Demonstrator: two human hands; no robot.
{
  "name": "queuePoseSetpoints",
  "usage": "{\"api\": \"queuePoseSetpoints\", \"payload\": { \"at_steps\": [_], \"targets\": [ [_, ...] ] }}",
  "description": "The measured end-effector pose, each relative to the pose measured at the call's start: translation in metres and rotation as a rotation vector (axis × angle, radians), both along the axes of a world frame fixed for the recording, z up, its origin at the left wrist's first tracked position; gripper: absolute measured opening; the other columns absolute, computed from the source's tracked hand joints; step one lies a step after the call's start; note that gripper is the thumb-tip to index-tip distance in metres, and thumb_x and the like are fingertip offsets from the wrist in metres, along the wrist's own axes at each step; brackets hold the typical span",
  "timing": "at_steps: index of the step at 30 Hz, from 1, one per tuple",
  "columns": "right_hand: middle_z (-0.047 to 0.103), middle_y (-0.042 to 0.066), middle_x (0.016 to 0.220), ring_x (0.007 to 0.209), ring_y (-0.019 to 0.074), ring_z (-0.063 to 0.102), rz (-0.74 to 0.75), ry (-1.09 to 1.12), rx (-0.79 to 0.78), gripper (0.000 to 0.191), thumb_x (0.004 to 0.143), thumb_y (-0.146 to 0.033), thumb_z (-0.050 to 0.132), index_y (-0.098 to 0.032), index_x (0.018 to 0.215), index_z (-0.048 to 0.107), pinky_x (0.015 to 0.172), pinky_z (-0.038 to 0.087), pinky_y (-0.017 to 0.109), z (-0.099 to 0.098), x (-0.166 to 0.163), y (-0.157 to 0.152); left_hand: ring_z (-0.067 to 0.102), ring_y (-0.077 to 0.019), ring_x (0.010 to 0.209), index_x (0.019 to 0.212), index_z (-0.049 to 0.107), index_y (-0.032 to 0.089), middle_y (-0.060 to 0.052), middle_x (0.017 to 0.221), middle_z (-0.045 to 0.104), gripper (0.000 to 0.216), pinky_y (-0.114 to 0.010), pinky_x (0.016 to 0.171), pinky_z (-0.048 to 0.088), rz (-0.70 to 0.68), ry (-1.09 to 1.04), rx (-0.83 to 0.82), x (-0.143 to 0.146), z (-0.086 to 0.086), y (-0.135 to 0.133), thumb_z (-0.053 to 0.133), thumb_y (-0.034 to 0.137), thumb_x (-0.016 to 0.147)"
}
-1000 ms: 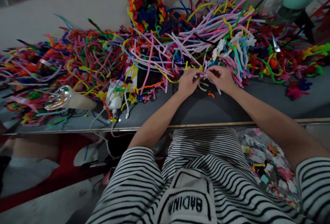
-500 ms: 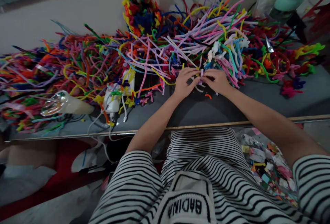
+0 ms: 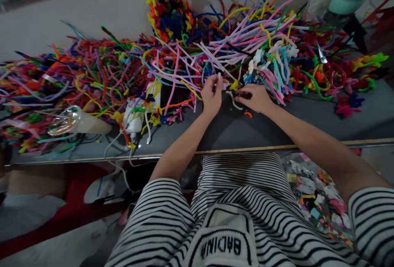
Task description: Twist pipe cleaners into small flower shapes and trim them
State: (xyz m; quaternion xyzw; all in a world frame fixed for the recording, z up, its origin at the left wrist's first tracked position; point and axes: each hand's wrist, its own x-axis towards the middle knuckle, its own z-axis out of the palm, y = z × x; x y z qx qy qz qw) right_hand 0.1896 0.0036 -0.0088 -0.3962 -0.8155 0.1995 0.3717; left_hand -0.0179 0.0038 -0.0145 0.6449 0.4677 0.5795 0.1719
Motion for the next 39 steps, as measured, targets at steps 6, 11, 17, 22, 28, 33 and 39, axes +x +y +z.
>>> {"api": "queuePoseSetpoints", "payload": {
  "at_steps": [6,11,17,22,28,33,39],
  "targets": [
    [0.075,0.008,0.107,0.093,0.0239,0.068,-0.048,-0.319,0.075,0.020,0.094,-0.031,0.065,-0.022,0.102,0.081,0.063,0.046,0.035,-0.004,-0.012,-0.005,0.071,-0.0200,0.100,0.126,0.063,0.028,-0.006,0.100,0.070,0.062,-0.036,0.093,0.057,0.027,-0.027,-0.008,-0.007,-0.013,0.012,0.038,0.077,0.098],
    [0.071,0.015,0.101,0.095,0.0291,0.063,-0.101,-0.454,0.253,0.021,0.093,-0.017,0.054,-0.016,0.095,0.075,0.076,0.048,0.043,0.001,-0.016,-0.010,0.072,-0.0179,0.091,0.116,0.066,0.025,-0.004,0.091,0.072,0.055,-0.033,0.088,0.058,0.036,-0.022,-0.034,0.000,-0.010,0.006,0.044,0.072,0.099],
    [0.067,0.017,0.100,0.100,0.0325,0.060,-0.181,-0.360,0.401,0.036,0.103,-0.018,0.035,-0.017,0.108,0.070,0.091,0.044,0.050,0.007,-0.013,-0.010,0.072,-0.0165,0.084,0.108,0.068,0.022,-0.005,0.089,0.074,0.050,-0.030,0.082,0.058,-0.006,0.013,-0.042,0.004,-0.005,0.002,0.050,0.067,0.099],
    [0.069,0.018,0.106,0.103,0.0317,0.061,-0.226,-0.495,0.306,0.044,0.106,-0.017,0.027,-0.012,0.127,0.065,0.095,0.042,0.048,0.012,-0.008,-0.009,0.075,-0.0180,0.090,0.117,0.066,0.022,-0.006,0.096,0.076,0.054,-0.032,0.087,0.059,-0.057,-0.025,-0.041,0.005,-0.008,0.005,0.054,0.070,0.096],
    [0.067,0.018,0.100,0.103,0.0329,0.060,-0.319,-0.518,0.301,0.037,0.104,-0.020,0.031,-0.011,0.112,0.066,0.093,0.040,0.047,0.027,-0.002,-0.015,0.076,-0.0196,0.098,0.136,0.055,0.026,-0.007,0.101,0.079,0.058,-0.033,0.090,0.061,-0.131,-0.121,-0.133,-0.002,-0.014,0.012,0.059,0.067,0.095],
    [0.068,0.016,0.099,0.100,0.0301,0.060,-0.192,-0.436,0.288,0.035,0.107,-0.030,0.033,-0.015,0.107,0.065,0.092,0.039,0.044,0.032,0.001,-0.018,0.077,-0.0195,0.101,0.133,0.055,0.024,-0.008,0.104,0.078,0.051,-0.034,0.092,0.061,-0.279,-0.157,-0.190,-0.002,-0.027,0.021,0.065,0.058,0.096],
    [0.070,0.009,0.084,0.080,0.0222,0.061,-0.123,-0.169,0.163,0.039,0.109,-0.043,0.037,-0.019,0.105,0.067,0.077,0.040,0.035,0.020,0.005,-0.007,0.077,-0.0163,0.091,0.116,0.068,0.018,-0.007,0.099,0.080,0.029,-0.031,0.086,0.063,-0.368,-0.148,-0.265,0.004,-0.025,0.015,0.071,0.038,0.095]
  ]
}}
